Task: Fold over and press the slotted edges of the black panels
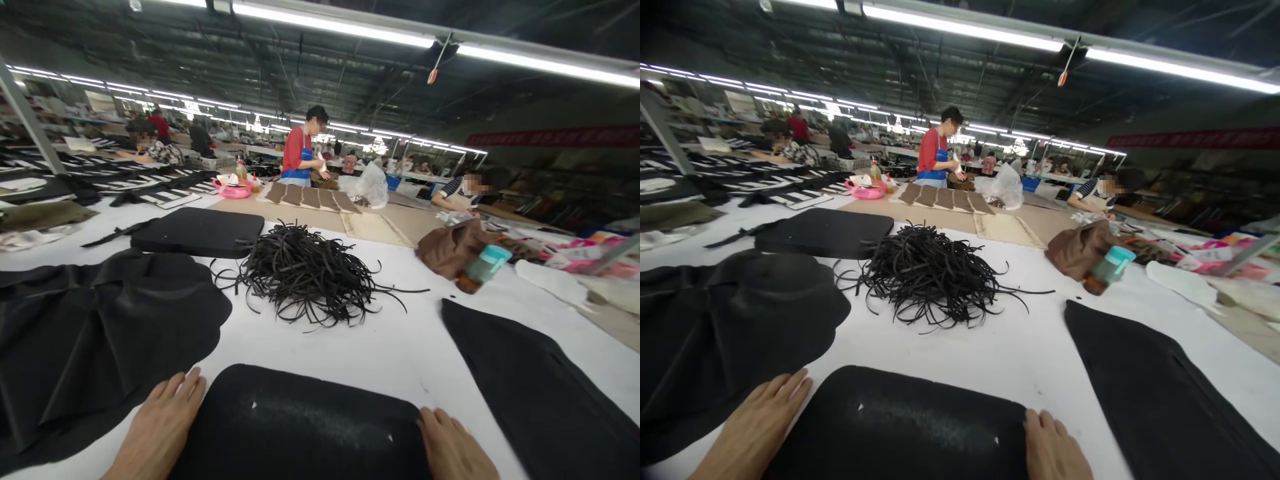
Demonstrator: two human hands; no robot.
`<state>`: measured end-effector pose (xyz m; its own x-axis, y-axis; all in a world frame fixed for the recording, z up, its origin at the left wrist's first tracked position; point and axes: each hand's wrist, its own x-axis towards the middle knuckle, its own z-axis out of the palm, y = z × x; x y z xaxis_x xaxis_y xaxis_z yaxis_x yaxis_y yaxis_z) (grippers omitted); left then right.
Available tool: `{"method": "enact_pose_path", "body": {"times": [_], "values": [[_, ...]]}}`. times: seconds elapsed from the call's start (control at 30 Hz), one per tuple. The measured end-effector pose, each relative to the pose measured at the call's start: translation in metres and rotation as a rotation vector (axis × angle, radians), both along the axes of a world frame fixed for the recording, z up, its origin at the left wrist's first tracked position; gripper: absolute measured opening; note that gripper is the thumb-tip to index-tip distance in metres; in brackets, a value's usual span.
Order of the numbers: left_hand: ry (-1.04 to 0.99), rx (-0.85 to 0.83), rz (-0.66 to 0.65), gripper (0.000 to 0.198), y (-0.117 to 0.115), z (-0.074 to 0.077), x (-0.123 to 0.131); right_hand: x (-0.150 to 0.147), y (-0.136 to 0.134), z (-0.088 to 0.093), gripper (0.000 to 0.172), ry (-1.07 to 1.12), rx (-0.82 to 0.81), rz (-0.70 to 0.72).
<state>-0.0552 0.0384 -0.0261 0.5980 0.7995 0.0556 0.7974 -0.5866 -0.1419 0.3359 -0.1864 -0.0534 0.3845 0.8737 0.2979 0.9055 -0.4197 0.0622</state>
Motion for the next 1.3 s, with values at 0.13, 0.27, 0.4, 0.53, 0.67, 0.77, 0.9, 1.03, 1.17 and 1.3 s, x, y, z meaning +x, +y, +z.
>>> {"method": "enact_pose_path", "body": {"times": [0.13, 0.27, 0.4, 0.53, 0.67, 0.77, 0.9, 1.03, 1.17, 1.3], "values": [[-0.128, -0.166, -0.09, 0.043, -0.01, 0.022, 0.035, -0.047, 0.084, 0.04, 0.021, 0.051, -0.109, 0.229], [-0.302, -0.356, -0.228, 0.033, -0.008, 0.037, 0.076, -0.074, 0.162, 0.046, 0.025, -0.06, -0.092, 0.369], [-0.427, -0.456, -0.271, 0.025, 0.004, 0.041, 0.101, -0.071, 0.197, 0.032, 0.02, -0.082, -0.11, 0.46], [-0.535, -0.501, -0.262, 0.027, 0.007, 0.038, 0.115, -0.081, 0.189, 0.027, 0.017, -0.058, -0.112, 0.502], [-0.516, -0.531, -0.2, 0.023, -0.001, 0.029, 0.126, -0.107, 0.163, 0.027, 0.011, 0.101, -0.049, 0.596], [-0.485, -0.558, -0.172, 0.026, -0.009, 0.025, 0.128, -0.121, 0.148, 0.025, 0.01, 0.237, -0.035, 0.608], [-0.536, -0.545, -0.144, 0.028, -0.014, 0.03, 0.116, -0.112, 0.139, 0.025, 0.014, 0.302, -0.048, 0.534], [-0.66, -0.63, -0.043, 0.032, -0.01, 0.038, 0.089, -0.079, 0.124, 0.032, 0.022, 0.437, -0.026, 0.424], [-0.825, -0.879, 0.085, 0.031, -0.01, 0.038, 0.065, -0.048, 0.09, 0.036, 0.024, 0.599, 0.015, 0.305], [-0.915, -1.068, 0.148, 0.029, -0.018, 0.037, 0.057, -0.038, 0.053, 0.038, 0.024, 0.871, 0.029, 0.141]]}}
